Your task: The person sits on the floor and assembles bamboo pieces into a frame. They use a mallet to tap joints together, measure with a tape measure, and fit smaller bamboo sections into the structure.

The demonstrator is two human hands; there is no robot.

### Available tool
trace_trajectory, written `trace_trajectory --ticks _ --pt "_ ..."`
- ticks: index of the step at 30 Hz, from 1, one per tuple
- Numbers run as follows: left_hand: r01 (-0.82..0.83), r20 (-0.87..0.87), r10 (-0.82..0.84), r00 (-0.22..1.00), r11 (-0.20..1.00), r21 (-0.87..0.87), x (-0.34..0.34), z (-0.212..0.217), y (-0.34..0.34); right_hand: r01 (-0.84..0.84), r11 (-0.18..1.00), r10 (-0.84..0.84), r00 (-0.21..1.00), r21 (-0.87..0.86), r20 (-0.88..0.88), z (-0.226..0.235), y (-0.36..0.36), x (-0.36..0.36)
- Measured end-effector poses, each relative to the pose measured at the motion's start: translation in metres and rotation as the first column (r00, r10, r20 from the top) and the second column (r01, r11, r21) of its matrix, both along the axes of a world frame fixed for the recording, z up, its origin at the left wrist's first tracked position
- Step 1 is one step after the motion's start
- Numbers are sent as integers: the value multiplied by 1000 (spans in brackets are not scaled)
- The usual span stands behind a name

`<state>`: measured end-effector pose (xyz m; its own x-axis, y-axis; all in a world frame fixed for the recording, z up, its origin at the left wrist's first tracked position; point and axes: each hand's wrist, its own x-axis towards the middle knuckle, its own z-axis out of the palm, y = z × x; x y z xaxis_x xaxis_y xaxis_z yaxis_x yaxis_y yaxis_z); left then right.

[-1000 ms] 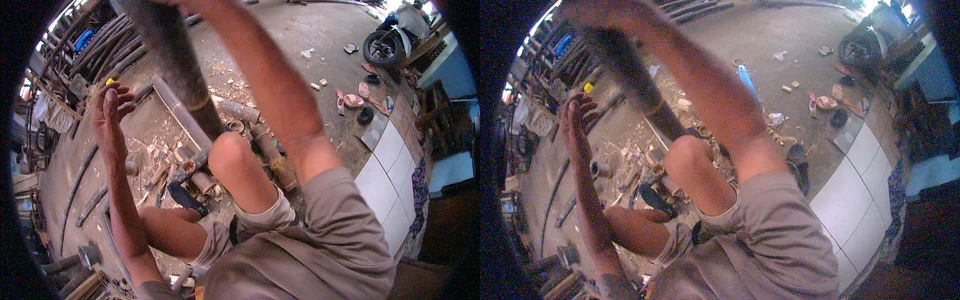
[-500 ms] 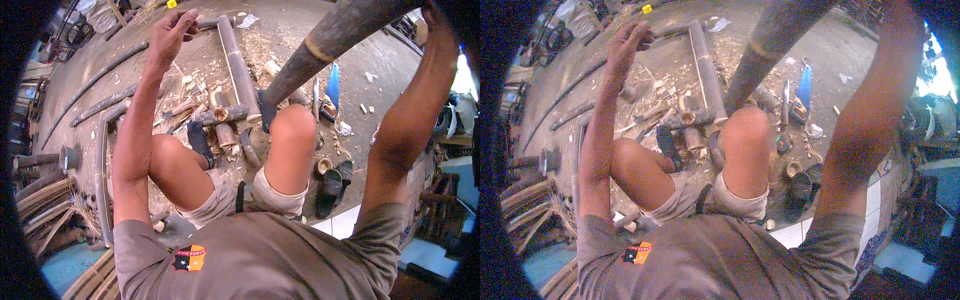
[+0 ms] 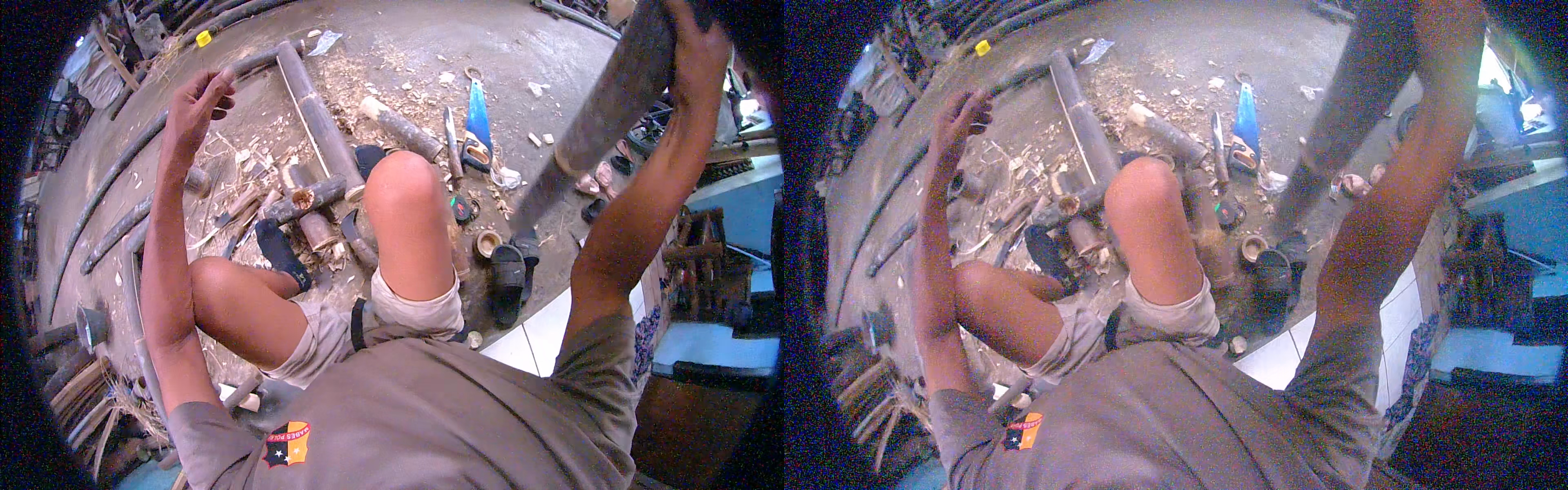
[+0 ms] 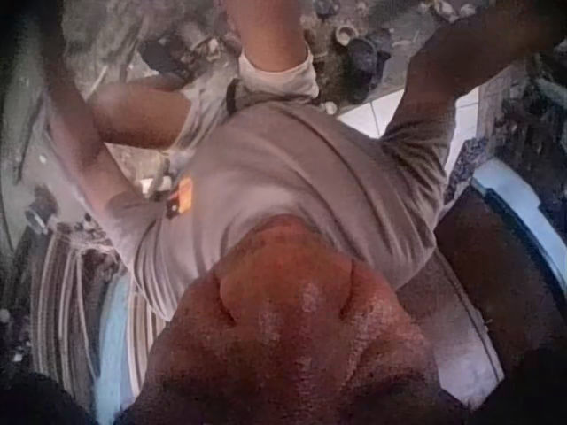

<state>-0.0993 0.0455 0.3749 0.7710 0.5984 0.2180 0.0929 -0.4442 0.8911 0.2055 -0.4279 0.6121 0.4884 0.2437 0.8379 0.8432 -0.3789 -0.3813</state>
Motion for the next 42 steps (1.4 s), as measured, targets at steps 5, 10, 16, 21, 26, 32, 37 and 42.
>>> trace_trajectory --ticks 5,10,16,21,26,32,37,42 --pt "-28 3 28 1000 1000 7 -2 5 -9 6 996 -31 960 -92 -280 -83 -28 -34" --pt "-51 -69 54 996 998 37 -10 2 -5 -6 974 -143 760 -227 -634 -164 -50 -55" --pt "-63 -104 68 992 997 48 -19 -2 -1 -108 969 -145 471 -220 -870 -292 -77 -68" --pt "-57 -285 92 954 990 129 -20 -19 6 -79 973 -193 252 -219 -948 -380 -95 -96" --pt "-52 -354 86 931 993 104 -30 -38 17 -45 963 -254 193 -267 -948 -425 -112 -108" --pt "-87 -496 131 858 990 112 -10 -34 -5 59 963 -269 191 -262 -944 -485 -163 -103" --pt "-74 -454 124 882 989 127 -12 -43 22 50 968 -252 244 -248 -936 -507 -170 -101" --pt "52 -482 53 875 978 202 -2 -26 15 35 869 -485 255 -493 -837 -519 -159 -106"
